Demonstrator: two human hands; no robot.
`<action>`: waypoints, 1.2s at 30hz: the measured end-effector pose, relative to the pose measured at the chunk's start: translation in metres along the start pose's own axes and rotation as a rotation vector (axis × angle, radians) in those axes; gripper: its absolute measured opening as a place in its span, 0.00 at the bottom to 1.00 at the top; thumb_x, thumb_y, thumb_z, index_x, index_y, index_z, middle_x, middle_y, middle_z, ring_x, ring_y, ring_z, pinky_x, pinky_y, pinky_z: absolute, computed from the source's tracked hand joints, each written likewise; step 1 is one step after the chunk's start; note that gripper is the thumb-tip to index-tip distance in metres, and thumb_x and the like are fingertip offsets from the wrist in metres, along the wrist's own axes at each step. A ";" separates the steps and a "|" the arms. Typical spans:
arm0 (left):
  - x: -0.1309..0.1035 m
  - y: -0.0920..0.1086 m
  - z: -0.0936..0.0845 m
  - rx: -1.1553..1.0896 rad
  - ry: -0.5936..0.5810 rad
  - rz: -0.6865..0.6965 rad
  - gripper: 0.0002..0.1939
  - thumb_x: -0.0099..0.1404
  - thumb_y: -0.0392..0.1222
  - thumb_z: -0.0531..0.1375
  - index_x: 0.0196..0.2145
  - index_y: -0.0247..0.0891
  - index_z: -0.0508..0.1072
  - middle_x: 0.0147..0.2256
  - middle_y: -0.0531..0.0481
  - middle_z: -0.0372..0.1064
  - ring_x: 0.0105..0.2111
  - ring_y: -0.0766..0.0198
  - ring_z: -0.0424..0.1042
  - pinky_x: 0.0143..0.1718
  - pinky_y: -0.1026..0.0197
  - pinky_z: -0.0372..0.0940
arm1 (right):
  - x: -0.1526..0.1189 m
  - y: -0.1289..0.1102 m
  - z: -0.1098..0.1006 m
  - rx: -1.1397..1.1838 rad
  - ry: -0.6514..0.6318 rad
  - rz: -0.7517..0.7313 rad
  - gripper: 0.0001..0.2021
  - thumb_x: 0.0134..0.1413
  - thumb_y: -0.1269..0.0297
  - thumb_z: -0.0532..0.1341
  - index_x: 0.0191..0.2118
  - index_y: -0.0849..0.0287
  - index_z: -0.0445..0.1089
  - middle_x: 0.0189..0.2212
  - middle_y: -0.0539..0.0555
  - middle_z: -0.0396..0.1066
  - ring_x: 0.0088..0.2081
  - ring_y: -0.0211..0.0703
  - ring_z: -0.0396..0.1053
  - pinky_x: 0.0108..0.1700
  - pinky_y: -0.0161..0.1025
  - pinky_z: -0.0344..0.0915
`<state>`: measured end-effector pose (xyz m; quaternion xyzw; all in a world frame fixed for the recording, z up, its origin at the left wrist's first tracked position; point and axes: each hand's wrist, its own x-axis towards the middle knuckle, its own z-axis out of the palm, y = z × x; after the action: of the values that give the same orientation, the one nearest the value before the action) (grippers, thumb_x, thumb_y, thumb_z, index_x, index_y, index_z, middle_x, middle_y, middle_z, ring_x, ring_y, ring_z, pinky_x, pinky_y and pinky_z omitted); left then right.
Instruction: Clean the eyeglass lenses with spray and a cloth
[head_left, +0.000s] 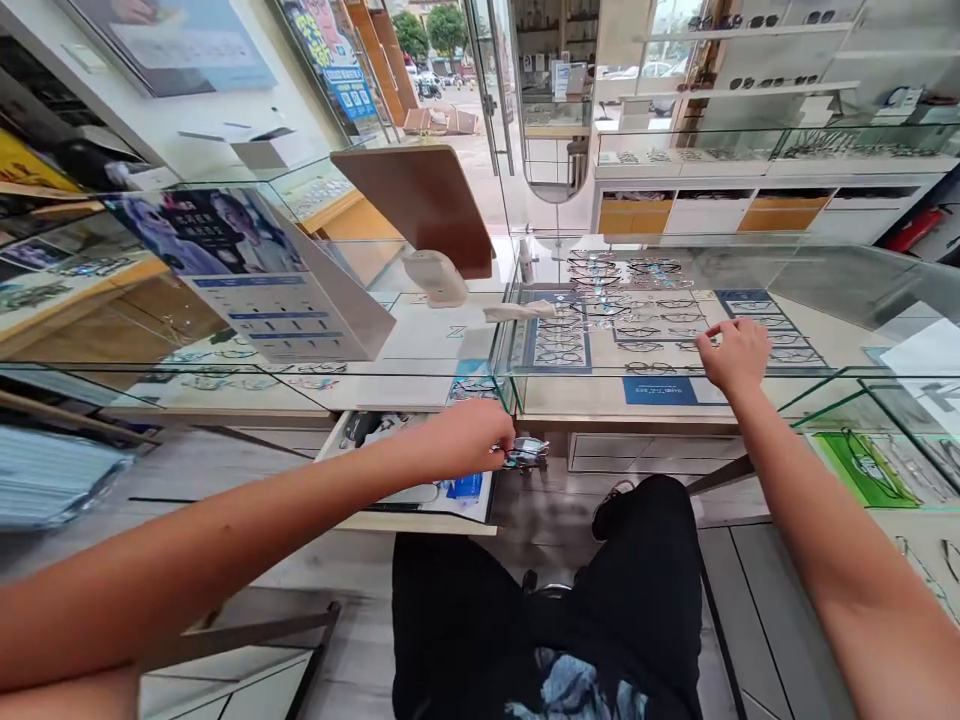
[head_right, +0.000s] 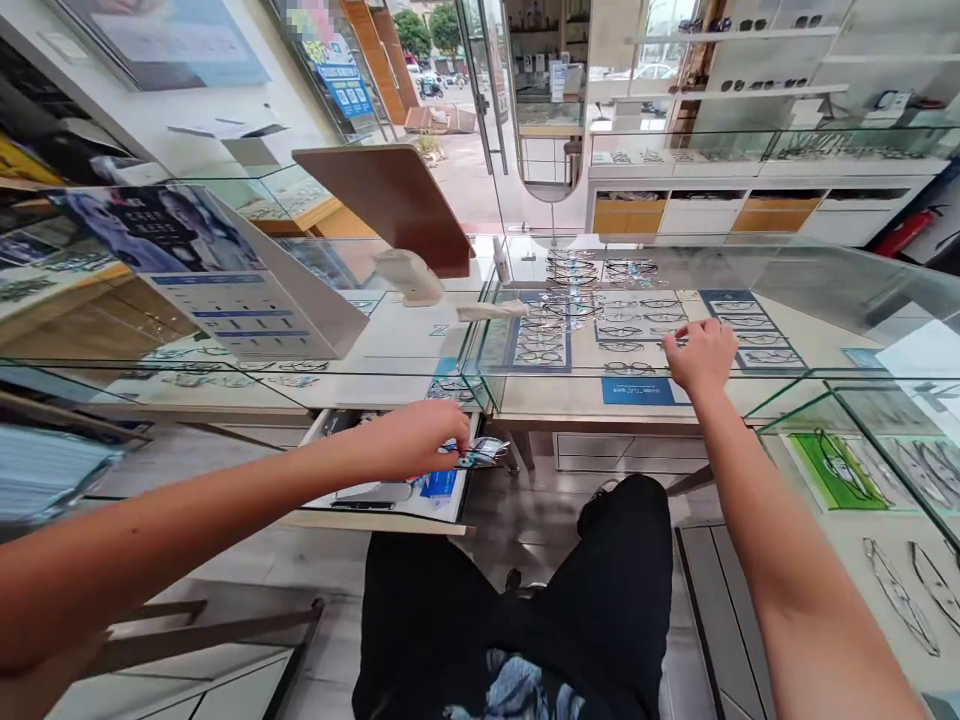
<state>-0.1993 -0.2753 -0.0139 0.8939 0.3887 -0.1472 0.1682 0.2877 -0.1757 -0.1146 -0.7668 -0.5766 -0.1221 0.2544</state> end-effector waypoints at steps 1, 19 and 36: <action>-0.005 -0.015 0.018 -0.010 -0.030 -0.051 0.12 0.64 0.35 0.65 0.38 0.47 0.89 0.42 0.46 0.86 0.48 0.48 0.82 0.44 0.54 0.69 | 0.001 0.000 0.000 -0.007 -0.005 0.005 0.18 0.66 0.51 0.59 0.44 0.57 0.81 0.55 0.70 0.74 0.59 0.68 0.63 0.60 0.60 0.60; 0.104 -0.226 0.083 0.278 0.251 -0.277 0.15 0.71 0.31 0.56 0.43 0.30 0.85 0.50 0.25 0.81 0.57 0.37 0.70 0.56 0.42 0.58 | 0.006 0.005 -0.002 -0.108 -0.082 0.093 0.18 0.70 0.49 0.57 0.47 0.55 0.79 0.59 0.70 0.74 0.61 0.67 0.63 0.61 0.58 0.59; 0.171 -0.277 0.109 0.212 0.311 -0.151 0.03 0.62 0.34 0.65 0.31 0.38 0.79 0.43 0.34 0.82 0.51 0.43 0.72 0.52 0.46 0.60 | 0.006 0.014 0.000 -0.099 -0.067 0.094 0.11 0.67 0.51 0.61 0.42 0.51 0.76 0.58 0.69 0.76 0.63 0.71 0.68 0.62 0.59 0.62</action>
<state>-0.3081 -0.0328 -0.2307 0.8868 0.4582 -0.0596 -0.0004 0.3027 -0.1738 -0.1157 -0.8084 -0.5414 -0.1125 0.2019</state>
